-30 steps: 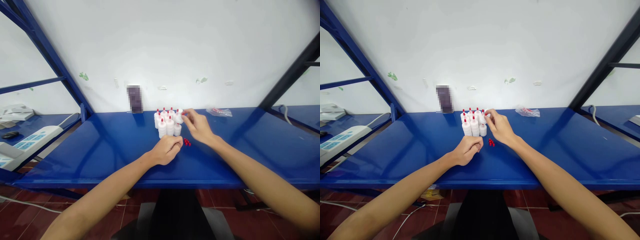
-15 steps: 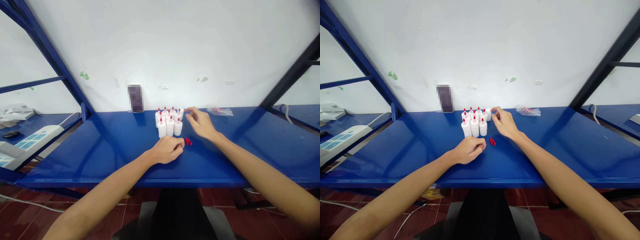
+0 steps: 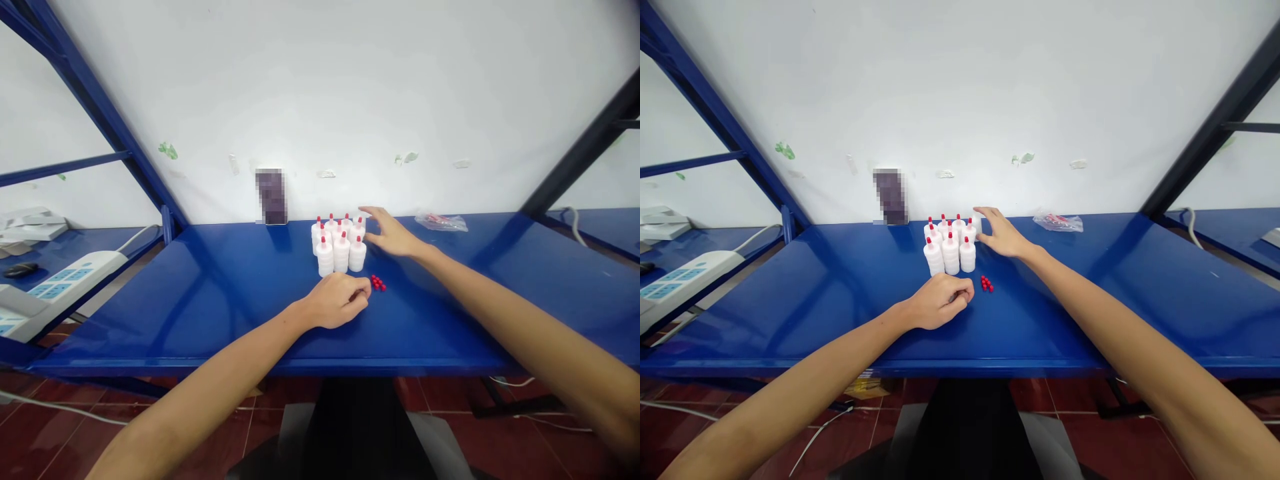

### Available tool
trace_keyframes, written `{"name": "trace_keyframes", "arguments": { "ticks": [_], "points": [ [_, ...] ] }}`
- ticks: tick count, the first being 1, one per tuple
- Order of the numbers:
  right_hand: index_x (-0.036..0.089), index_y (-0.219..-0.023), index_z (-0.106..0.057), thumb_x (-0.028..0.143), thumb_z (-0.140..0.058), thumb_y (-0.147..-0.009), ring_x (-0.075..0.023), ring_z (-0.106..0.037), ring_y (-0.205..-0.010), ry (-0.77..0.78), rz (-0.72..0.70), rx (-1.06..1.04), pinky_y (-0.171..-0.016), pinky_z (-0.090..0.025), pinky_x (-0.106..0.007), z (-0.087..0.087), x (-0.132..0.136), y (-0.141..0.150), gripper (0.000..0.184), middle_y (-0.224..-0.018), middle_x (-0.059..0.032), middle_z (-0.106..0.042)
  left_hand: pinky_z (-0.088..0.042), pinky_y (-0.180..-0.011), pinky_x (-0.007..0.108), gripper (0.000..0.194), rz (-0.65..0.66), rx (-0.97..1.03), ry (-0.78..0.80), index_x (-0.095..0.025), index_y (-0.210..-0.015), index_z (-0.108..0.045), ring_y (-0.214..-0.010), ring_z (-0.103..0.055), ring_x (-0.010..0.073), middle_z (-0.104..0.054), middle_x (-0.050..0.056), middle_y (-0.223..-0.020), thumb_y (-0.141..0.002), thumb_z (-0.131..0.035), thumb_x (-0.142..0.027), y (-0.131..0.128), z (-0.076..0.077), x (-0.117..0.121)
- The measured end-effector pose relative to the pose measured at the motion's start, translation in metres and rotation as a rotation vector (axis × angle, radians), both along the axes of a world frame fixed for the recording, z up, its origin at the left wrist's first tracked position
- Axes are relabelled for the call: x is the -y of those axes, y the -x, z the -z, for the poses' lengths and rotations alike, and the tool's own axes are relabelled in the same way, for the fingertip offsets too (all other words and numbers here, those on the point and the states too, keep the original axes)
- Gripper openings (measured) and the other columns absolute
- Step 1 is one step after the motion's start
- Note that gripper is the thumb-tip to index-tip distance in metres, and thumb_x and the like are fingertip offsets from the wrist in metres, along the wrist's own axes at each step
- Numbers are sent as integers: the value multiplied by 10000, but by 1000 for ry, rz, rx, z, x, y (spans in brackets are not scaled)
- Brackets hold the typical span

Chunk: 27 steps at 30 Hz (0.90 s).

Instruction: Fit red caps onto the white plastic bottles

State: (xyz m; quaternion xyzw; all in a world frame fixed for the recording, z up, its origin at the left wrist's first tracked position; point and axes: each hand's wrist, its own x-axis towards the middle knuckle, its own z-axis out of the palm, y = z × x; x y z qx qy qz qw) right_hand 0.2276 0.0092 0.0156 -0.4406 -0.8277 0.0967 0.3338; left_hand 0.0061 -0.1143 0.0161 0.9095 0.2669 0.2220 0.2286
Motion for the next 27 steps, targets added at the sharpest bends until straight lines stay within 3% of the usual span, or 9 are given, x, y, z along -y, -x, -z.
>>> {"name": "trace_keyframes", "arguments": {
  "ticks": [2, 5, 8, 13, 16, 19, 23, 25, 27],
  "points": [
    [170, -1370, -491, 342, -602, -849, -308, -575, -1236, 58, -21, -87, -993, -498, -466, -1, -6, 7, 560, -1421, -177, -533, -358, -599, 237, 168, 0, 9, 5, -170, -759, -546, -558, -468, 105, -572, -19, -630, -876, -426, -173, 1, 1, 0],
    [156, -1189, -576, 327, -589, -858, -253, -672, -1000, 108, 13, -196, -919, -528, -429, 1, -9, 12, 372, -1175, -139, -682, -359, -605, 239, 166, -3, 18, 18, -172, -767, -545, -561, -468, 105, -565, -22, -630, -879, -422, -177, 2, 2, -1],
    [164, -1128, -589, 318, -637, -820, -214, -680, -811, 114, 100, -198, -815, -545, -398, 4, 1, 3, 348, -1090, -112, -700, -357, -613, 250, 168, -6, 26, 40, -174, -769, -535, -569, -461, 108, -550, -24, -639, -883, -412, -181, 3, 2, -1],
    [179, -1146, -578, 360, -658, -821, -229, -680, -860, 116, 99, -169, -823, -554, -398, 4, 41, -28, 381, -1085, -108, -678, -414, -711, 297, 200, -6, 145, 135, -184, -938, -514, -723, -511, 153, -560, 3, -790, -846, -346, -127, 2, 2, -1],
    [188, -1297, -513, 409, -650, -844, -249, -675, -925, 123, 84, -119, -833, -564, -411, 0, 70, -44, 522, -1154, -127, -650, -442, -800, 337, 230, -10, 148, 150, -186, -993, -481, -851, -511, 180, -556, 34, -929, -807, -365, -116, 2, 2, 0],
    [207, -1387, -447, 416, -607, -880, -284, -653, -999, -20, 125, -71, -823, -557, -441, -6, 95, -50, 571, -1249, -154, -612, -452, -841, 362, 230, 11, 101, 112, -190, -996, -457, -893, -491, 194, -537, 49, -977, -796, -380, -105, 1, 3, 0],
    [193, -971, -639, 347, -518, -926, -303, -623, -947, -280, 140, 242, -844, -469, -465, -10, 122, -39, 200, -1018, -145, -667, -456, -900, 378, 233, 48, 52, -11, -195, -933, -456, -962, -485, 209, -519, 72, -1017, -783, -364, -43, 2, 4, -2],
    [201, -795, -603, 365, -500, -946, -260, -619, -788, -220, 88, 426, -815, -422, -444, -7, 131, -27, 246, -812, -93, -669, -464, -915, 370, 243, 36, 38, -34, -191, -936, -474, -985, -492, 209, -520, 81, -1040, -790, -369, -28, 2, 5, -2],
    [201, -788, -575, 391, -500, -958, -213, -589, -653, -122, 63, 505, -785, -396, -409, -3, 137, -16, 266, -711, -46, -657, -478, -929, 363, 266, 33, 43, -25, -183, -1007, -505, -1016, -517, 205, -540, 91, -1092, -826, -380, -33, 2, 6, -3]
  ]
}}
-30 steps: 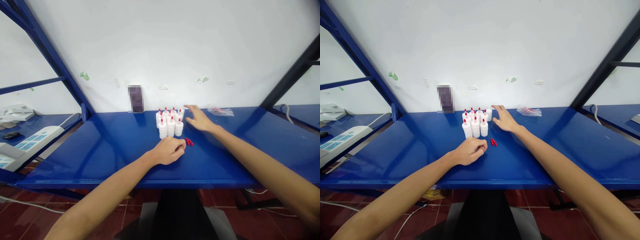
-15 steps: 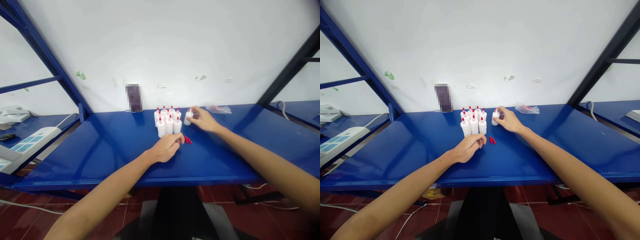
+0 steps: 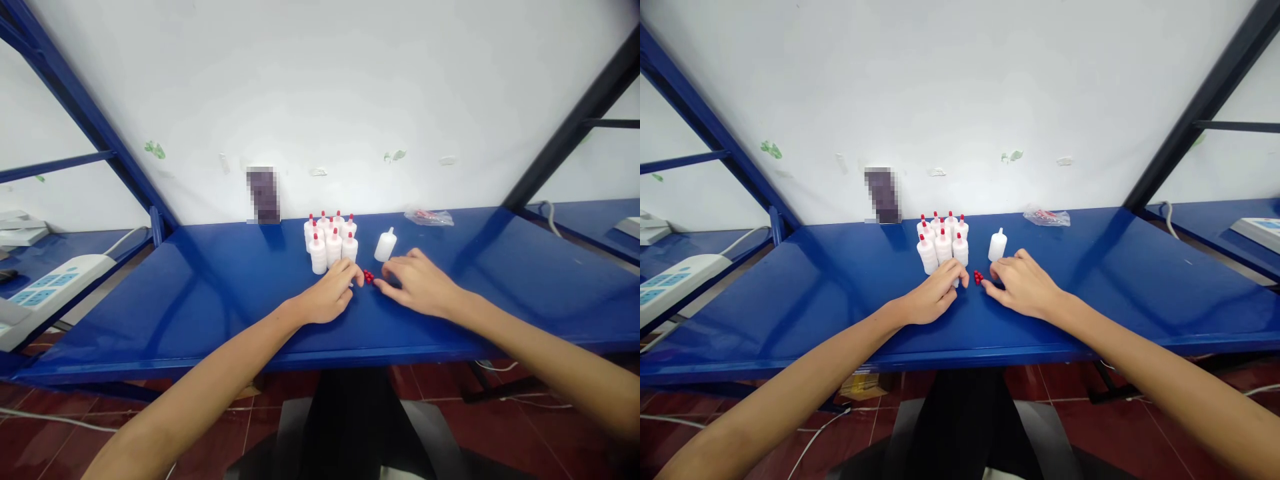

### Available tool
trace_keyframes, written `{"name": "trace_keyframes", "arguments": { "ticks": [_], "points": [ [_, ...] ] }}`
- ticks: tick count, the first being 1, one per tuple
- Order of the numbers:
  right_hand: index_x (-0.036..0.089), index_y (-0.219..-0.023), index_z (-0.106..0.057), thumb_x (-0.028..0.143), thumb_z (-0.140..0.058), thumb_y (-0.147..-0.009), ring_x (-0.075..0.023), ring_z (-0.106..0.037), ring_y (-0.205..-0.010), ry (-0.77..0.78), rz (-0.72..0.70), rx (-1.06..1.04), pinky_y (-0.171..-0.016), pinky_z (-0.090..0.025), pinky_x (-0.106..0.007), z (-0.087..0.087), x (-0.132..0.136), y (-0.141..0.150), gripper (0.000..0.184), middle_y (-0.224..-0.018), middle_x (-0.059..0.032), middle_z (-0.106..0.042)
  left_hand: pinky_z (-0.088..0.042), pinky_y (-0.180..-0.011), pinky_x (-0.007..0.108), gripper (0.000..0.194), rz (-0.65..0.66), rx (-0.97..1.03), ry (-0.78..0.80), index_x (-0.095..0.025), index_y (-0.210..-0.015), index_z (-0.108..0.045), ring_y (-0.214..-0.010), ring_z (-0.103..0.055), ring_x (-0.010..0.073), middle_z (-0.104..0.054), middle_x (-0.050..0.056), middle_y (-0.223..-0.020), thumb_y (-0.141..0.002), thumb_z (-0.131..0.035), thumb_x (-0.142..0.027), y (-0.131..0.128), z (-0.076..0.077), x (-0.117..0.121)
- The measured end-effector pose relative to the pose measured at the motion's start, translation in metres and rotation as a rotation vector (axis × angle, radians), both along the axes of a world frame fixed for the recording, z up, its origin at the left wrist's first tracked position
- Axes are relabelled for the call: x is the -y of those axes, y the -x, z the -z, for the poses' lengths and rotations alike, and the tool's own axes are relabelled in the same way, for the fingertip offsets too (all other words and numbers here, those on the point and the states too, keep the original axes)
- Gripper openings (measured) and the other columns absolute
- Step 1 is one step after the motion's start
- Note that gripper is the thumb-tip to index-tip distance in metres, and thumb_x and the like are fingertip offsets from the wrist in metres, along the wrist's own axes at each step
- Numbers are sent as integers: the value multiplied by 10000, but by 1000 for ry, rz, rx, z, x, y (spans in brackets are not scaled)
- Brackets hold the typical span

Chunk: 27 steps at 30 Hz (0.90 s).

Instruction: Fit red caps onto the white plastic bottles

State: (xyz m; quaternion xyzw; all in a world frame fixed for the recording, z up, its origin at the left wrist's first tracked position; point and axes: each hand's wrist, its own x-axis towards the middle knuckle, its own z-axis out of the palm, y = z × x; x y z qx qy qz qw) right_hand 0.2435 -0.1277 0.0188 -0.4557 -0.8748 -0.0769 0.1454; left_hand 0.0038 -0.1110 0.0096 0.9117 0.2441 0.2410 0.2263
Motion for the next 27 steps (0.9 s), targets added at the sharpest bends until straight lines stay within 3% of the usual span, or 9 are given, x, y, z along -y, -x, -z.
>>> {"name": "trace_keyframes", "arguments": {
  "ticks": [4, 7, 13, 18, 23, 27],
  "points": [
    [210, -860, -546, 332, -419, -1000, -202, -585, -608, 98, 20, 35, -645, -350, -338, 5, 5, 9, 225, -725, -33, -674, -488, -991, 387, 287, -16, 72, 44, -193, -1181, -554, -1107, -587, 203, -616, 95, -1233, -921, -457, -122, -2, 6, -3],
    [218, -869, -525, 292, -370, -1014, -200, -619, -644, 119, 24, 9, -592, -317, -320, 3, 7, 9, 224, -783, -38, -687, -525, -958, 362, 259, -43, 132, 88, -195, -1166, -631, -1142, -618, 206, -650, 85, -1283, -918, -555, -187, -3, 11, -6],
    [212, -921, -520, 287, -435, -981, -214, -647, -663, 136, 44, 17, -558, -299, -306, 4, 4, 13, 127, -793, -47, -694, -548, -844, 308, 237, -60, 151, 90, -159, -1078, -696, -960, -674, 183, -715, 87, -1139, -899, -649, -307, -3, 11, -6],
    [212, -951, -554, 300, -465, -988, -162, -578, -571, 100, -8, -180, -553, -351, -278, -5, 8, 14, 131, -697, 0, -638, -508, -784, 270, 242, -67, 167, 29, -164, -1008, -678, -854, -641, 153, -704, 61, -993, -977, -528, -352, -4, 2, 0],
    [205, -1004, -611, 282, -542, -981, -131, -589, -660, 23, -233, -516, -611, -447, -247, -18, 13, 28, 106, -811, -11, -661, -473, -728, 245, 321, -180, 278, 136, -172, -1048, -594, -716, -609, 112, -628, 8, -833, -1040, -369, -401, -2, -4, 4],
    [198, -1044, -625, 235, -566, -973, -125, -598, -672, -103, -252, -614, -632, -471, -248, -17, 11, 39, 100, -817, -6, -667, -441, -690, 245, 342, -210, 332, 221, -182, -1084, -560, -646, -540, 100, -568, -14, -783, -1047, -328, -431, -1, -5, 4]
  ]
}}
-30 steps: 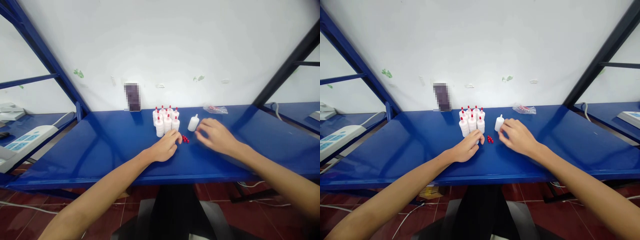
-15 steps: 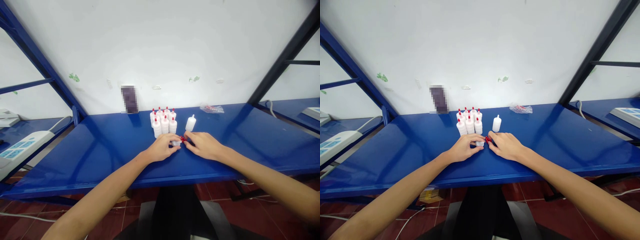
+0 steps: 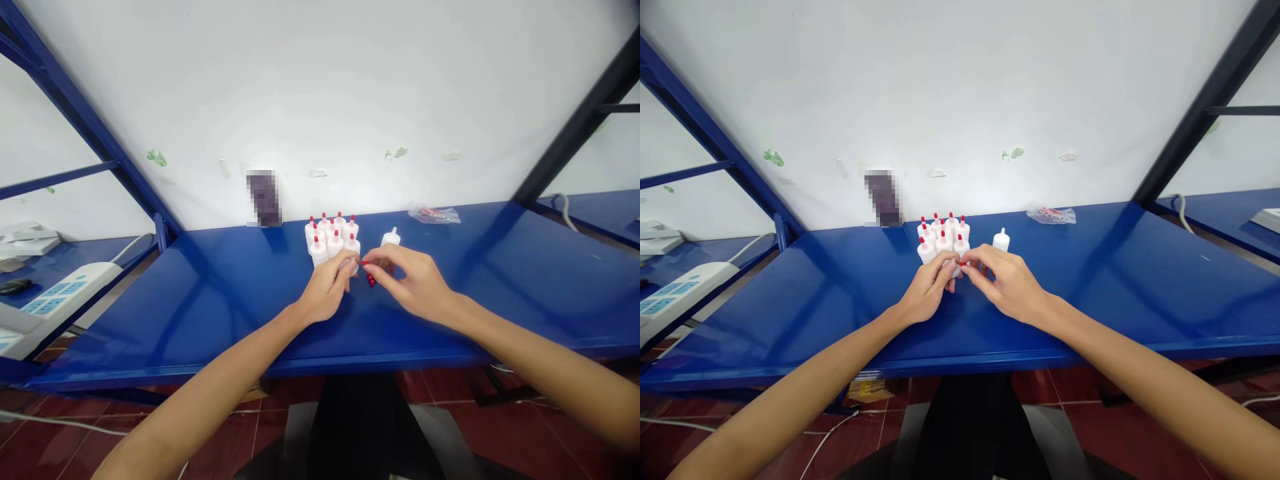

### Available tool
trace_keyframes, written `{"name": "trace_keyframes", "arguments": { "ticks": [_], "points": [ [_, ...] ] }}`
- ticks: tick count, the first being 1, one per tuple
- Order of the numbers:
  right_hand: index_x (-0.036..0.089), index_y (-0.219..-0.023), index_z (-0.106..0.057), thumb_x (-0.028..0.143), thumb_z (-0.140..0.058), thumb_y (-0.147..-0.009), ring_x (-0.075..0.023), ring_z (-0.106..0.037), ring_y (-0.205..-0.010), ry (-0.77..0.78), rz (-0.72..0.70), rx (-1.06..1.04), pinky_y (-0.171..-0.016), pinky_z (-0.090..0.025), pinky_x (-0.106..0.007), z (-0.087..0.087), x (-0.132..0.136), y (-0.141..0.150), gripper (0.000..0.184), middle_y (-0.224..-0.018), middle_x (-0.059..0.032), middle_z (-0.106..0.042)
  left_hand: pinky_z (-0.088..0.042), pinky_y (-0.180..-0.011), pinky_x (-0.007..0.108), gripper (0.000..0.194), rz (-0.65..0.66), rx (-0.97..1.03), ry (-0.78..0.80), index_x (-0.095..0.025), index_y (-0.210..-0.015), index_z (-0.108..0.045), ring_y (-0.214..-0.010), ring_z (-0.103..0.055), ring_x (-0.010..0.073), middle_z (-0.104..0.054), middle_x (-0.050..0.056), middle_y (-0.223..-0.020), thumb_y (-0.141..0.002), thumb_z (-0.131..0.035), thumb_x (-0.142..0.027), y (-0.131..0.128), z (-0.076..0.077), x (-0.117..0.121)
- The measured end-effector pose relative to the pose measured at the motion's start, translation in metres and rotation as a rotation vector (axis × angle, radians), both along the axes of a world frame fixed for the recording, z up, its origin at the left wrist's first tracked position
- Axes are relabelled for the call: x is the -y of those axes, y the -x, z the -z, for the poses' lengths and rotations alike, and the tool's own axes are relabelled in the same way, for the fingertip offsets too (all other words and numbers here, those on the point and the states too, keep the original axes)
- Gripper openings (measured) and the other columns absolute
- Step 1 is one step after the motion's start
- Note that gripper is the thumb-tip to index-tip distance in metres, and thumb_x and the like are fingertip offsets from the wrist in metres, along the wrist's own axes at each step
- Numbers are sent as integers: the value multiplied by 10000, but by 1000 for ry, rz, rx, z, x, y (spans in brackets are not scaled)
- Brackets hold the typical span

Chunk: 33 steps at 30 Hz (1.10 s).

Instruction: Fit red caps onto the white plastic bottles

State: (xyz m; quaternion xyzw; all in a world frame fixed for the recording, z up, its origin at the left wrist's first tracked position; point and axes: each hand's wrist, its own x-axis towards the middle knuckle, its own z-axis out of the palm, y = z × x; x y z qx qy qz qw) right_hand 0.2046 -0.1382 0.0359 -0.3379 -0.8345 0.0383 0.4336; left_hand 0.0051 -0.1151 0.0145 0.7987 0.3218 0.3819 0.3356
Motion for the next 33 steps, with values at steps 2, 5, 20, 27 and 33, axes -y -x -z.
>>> {"name": "trace_keyframes", "arguments": {
  "ticks": [2, 5, 20, 27, 33],
  "points": [
    [195, -1050, -627, 225, -569, -972, -123, -602, -669, -23, 7, -15, -633, -477, -249, 1, -1, 3, 102, -812, -4, -666, -430, -697, 251, 344, 29, 13, 15, -178, -1089, -573, -672, -517, 109, -553, -7, -796, -1039, -354, -439, -1, 0, 0],
    [186, -1050, -630, 215, -559, -974, -130, -603, -678, -54, -16, 14, -627, -480, -257, 0, -1, 5, 108, -816, -14, -655, -428, -749, 270, 347, 94, 29, 25, -162, -1038, -598, -769, -506, 141, -552, 19, -837, -1028, -378, -430, -1, -1, 1],
    [173, -1063, -610, 134, -590, -935, -94, -607, -603, -158, -78, 1, -596, -487, -209, 25, 5, 6, 135, -770, 7, -673, -410, -771, 278, 321, 228, 92, 109, -147, -911, -610, -802, -504, 154, -589, 25, -854, -958, -520, -451, 0, -1, 2],
    [173, -1056, -603, 109, -557, -944, -127, -555, -584, -331, -104, 103, -562, -470, -253, 27, 2, 7, 137, -701, -2, -620, -427, -771, 277, 189, 278, 148, 153, -146, -903, -631, -833, -538, 168, -611, 38, -873, -917, -580, -327, 1, 2, -1],
    [164, -1019, -607, 82, -570, -916, -129, -548, -592, -387, -58, 141, -572, -470, -259, 26, 1, 7, 136, -695, -2, -609, -435, -810, 294, 251, 255, 145, 100, -148, -914, -636, -866, -529, 179, -597, 52, -892, -946, -554, -382, 2, -1, 1]
  ]
}}
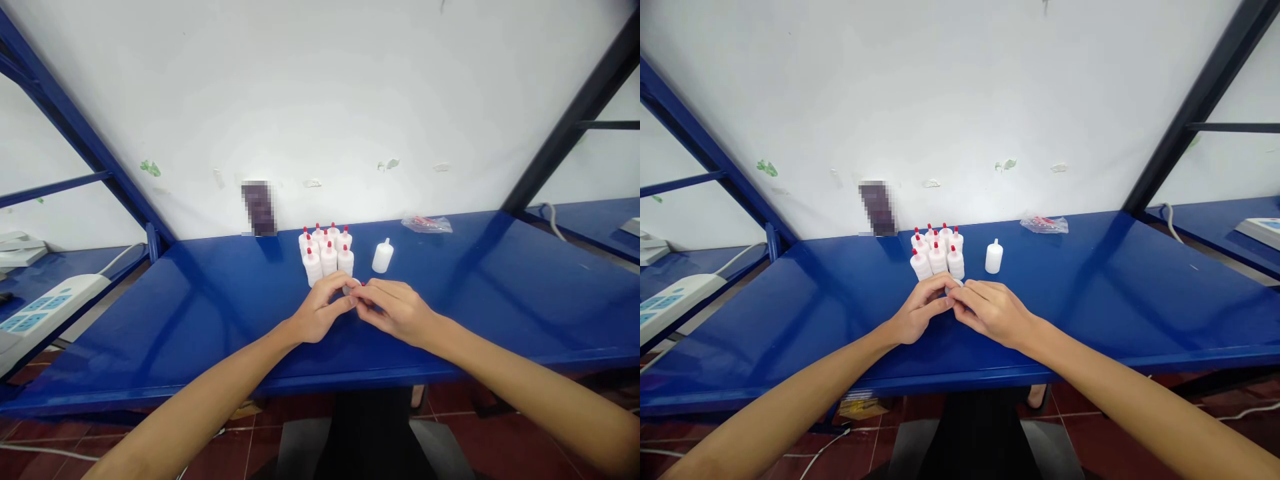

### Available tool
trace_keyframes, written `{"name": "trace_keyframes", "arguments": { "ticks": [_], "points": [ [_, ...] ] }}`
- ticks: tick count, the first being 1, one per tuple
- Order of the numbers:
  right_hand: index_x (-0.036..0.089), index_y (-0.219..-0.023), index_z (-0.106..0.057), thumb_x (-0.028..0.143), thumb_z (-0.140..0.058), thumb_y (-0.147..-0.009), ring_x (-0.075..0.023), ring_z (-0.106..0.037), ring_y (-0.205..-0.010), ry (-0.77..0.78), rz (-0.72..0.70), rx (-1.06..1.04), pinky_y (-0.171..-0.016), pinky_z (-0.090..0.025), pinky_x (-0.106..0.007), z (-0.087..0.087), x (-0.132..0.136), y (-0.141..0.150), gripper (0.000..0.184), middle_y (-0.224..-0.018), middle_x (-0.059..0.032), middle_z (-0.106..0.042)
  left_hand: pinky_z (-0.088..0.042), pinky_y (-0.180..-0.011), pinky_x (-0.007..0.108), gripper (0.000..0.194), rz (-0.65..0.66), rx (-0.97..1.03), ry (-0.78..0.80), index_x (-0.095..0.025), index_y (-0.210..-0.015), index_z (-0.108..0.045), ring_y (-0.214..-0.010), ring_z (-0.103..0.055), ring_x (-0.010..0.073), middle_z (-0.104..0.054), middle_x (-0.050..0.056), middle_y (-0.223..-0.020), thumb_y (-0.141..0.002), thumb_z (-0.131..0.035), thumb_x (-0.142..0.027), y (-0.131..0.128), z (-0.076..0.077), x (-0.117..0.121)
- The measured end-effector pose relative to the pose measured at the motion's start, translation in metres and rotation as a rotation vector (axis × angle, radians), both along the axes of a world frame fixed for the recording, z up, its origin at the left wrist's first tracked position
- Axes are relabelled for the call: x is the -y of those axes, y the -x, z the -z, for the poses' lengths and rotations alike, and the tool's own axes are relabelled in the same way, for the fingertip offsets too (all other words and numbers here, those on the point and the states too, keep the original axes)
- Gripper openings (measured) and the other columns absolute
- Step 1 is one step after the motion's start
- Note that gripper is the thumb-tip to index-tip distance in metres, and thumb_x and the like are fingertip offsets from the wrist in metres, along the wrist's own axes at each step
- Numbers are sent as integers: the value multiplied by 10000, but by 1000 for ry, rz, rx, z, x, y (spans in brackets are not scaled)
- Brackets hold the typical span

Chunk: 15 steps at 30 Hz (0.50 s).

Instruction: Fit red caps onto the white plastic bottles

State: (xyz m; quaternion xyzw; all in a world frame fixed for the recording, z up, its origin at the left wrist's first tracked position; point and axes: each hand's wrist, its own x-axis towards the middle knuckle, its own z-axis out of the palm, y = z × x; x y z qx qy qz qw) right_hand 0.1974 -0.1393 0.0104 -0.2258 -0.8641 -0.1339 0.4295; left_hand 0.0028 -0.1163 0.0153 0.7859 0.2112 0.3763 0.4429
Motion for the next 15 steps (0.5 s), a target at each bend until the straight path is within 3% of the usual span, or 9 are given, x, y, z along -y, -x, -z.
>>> {"name": "trace_keyframes", "arguments": {
  "ticks": [2, 4, 6, 8, 11, 13, 15],
  "points": [
    [165, -1000, -619, 87, -562, -916, -124, -546, -576, -16, 20, 10, -556, -459, -254, -3, -1, 0, 127, -683, 0, -607, -436, -805, 288, 255, -6, -1, 6, -150, -934, -632, -853, -527, 168, -590, 47, -893, -958, -544, -388, 0, 0, 1],
    [173, -978, -633, 105, -562, -917, -116, -546, -557, -20, 18, 2, -541, -451, -247, -9, -3, -2, 117, -665, 9, -607, -449, -803, 286, 273, 7, 33, 59, -171, -1104, -594, -844, -548, 156, -594, 41, -922, -975, -523, -400, 0, 2, 2],
    [188, -953, -645, 129, -573, -912, -109, -563, -552, 12, 15, -59, -549, -464, -241, -20, -8, -5, 102, -666, 16, -627, -464, -762, 279, 401, 4, 105, 99, -213, -1330, -440, -774, -571, 131, -595, 33, -963, -992, -489, -423, 0, 5, 2],
    [200, -924, -650, 163, -585, -906, -116, -597, -578, 71, 46, -181, -581, -495, -249, -36, -16, -9, 77, -700, 7, -659, -440, -649, 249, 448, -51, 150, 82, -223, -1380, -346, -624, -525, 92, -580, 7, -908, -1004, -450, -444, 0, 8, 2],
    [207, -879, -655, 228, -588, -901, -159, -643, -681, 179, 165, -317, -638, -533, -292, -58, -34, -11, 74, -802, -39, -685, -331, -534, 220, 279, -120, 11, -55, -171, -1084, -520, -503, -386, 70, -494, -45, -675, -1010, -422, -421, 1, 9, 2],
    [207, -855, -659, 239, -592, -882, -172, -651, -714, 240, 211, -326, -654, -534, -306, -66, -48, -8, 78, -831, -46, -691, -318, -542, 221, 260, -75, -156, -187, -164, -859, -538, -508, -372, 77, -449, -49, -586, -996, -434, -359, 2, 6, 3],
    [197, -856, -671, 228, -595, -865, -169, -646, -705, 284, 225, -298, -654, -521, -307, -67, -58, -4, 83, -839, -45, -705, -332, -560, 224, 251, -17, -279, -292, -166, -772, -528, -516, -381, 81, -457, -41, -576, -970, -441, -292, 2, 3, 5]
  ]
}}
